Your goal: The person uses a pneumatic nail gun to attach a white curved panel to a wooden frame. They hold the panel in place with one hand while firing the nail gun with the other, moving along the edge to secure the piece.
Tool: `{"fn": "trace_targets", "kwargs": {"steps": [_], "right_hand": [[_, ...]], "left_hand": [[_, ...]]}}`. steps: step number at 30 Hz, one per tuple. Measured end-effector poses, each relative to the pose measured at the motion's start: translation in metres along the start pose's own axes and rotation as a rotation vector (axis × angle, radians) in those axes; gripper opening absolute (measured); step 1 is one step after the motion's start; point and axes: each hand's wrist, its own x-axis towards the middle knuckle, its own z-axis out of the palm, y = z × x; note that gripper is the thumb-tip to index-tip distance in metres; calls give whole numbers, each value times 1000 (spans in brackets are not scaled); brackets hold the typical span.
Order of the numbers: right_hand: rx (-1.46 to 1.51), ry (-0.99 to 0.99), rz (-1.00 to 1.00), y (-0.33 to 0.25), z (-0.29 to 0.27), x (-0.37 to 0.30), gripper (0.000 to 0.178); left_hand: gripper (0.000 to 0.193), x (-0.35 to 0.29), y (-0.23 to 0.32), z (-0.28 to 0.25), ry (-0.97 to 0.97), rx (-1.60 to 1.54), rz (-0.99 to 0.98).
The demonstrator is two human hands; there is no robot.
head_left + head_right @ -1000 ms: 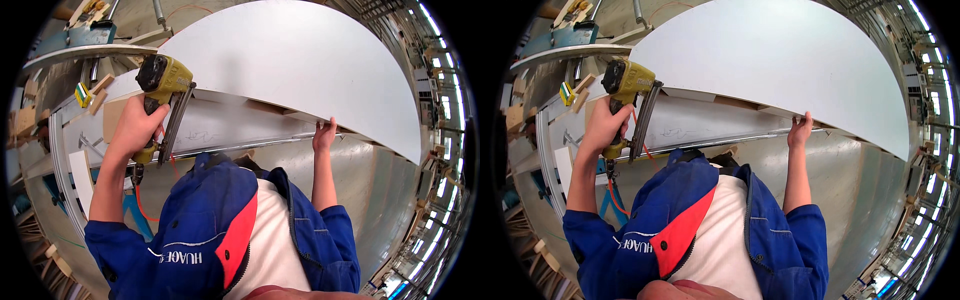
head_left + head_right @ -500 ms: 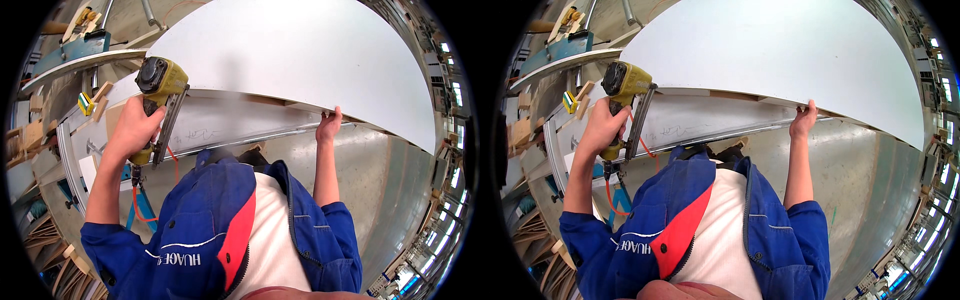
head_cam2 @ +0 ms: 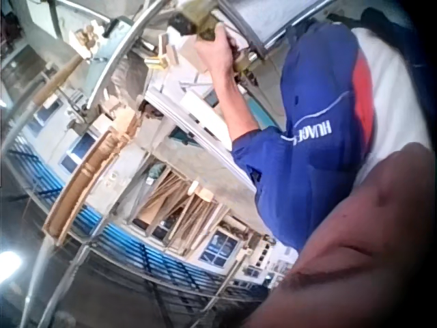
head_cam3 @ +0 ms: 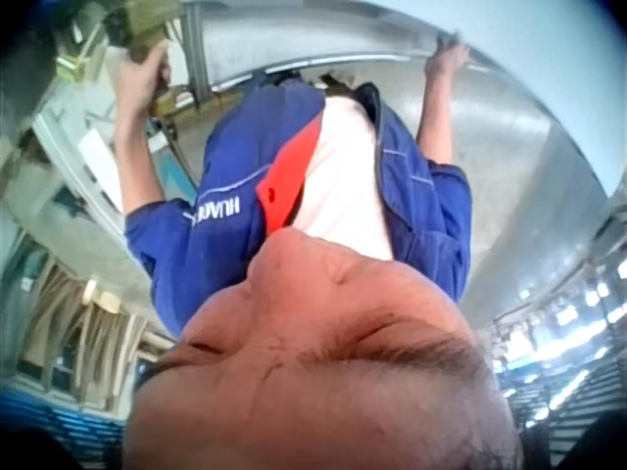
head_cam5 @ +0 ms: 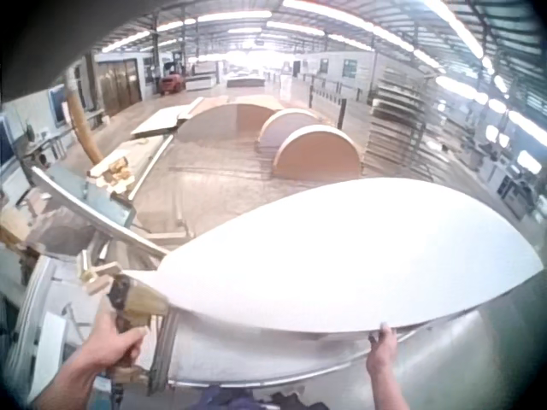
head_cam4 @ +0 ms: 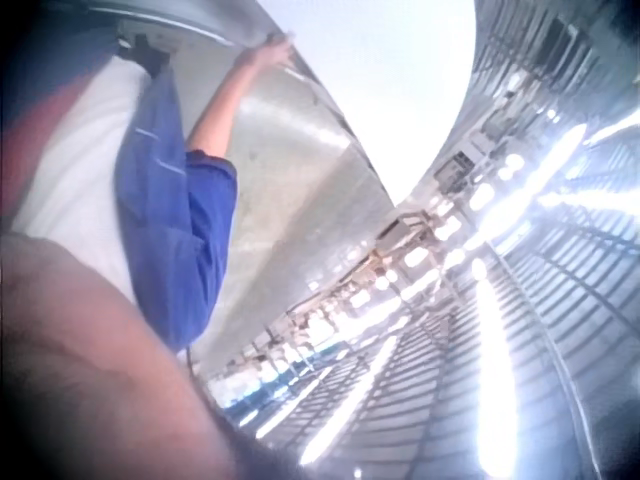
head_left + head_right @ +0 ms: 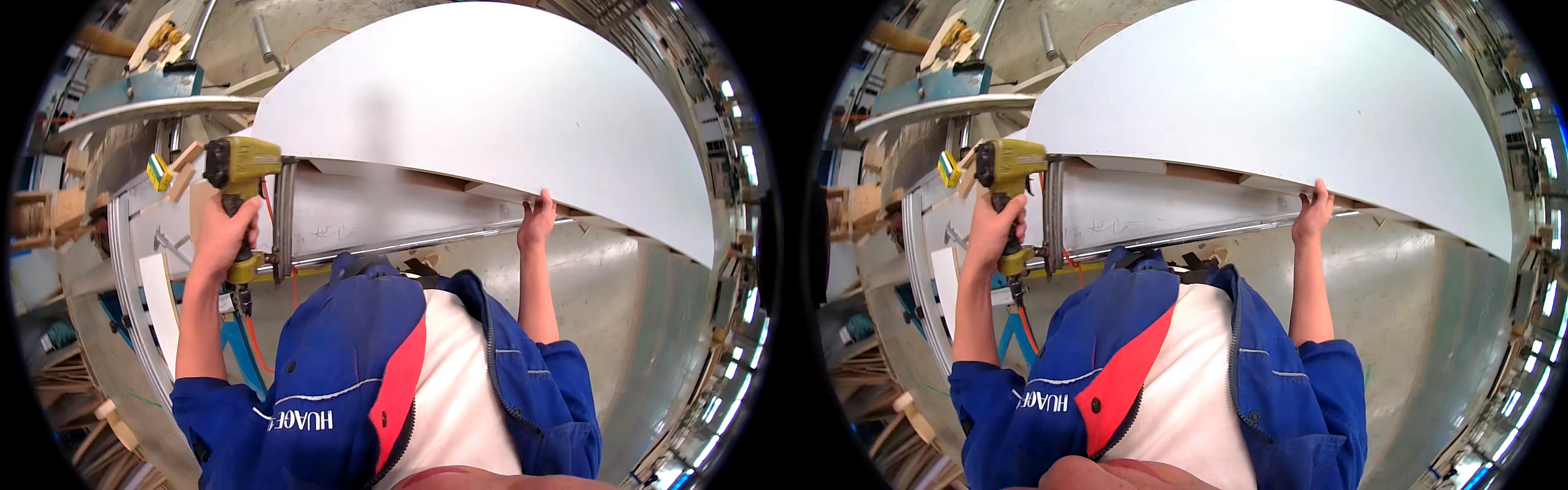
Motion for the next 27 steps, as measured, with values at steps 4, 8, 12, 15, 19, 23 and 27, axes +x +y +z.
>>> {"fn": "trace_targets", "kwargs": {"steps": [4,8,12,15,19,23,27], "right_hand": [[29,-29,29,-12,-1,-12,29],[61,10,42,-12,1,-9,28],[13,60,21,-12,0,-12,20],[-38,168,22,-19,23,-24,25],[-59,188,124,-24,33,-13,28],[108,242,235,-42,79,-34,19],[272,198,258,-42,55,-22,21]], "left_hand": [[16,-7,-35,-51,110,93,-96],[46,8,-109,-71,356,667,-37],[67,18,-162,-64,528,968,-28],[70,24,-190,-67,544,963,-2],[71,33,-204,-55,594,834,-20],[72,51,-234,-50,624,650,27],[57,77,-186,-35,847,644,425]]}}
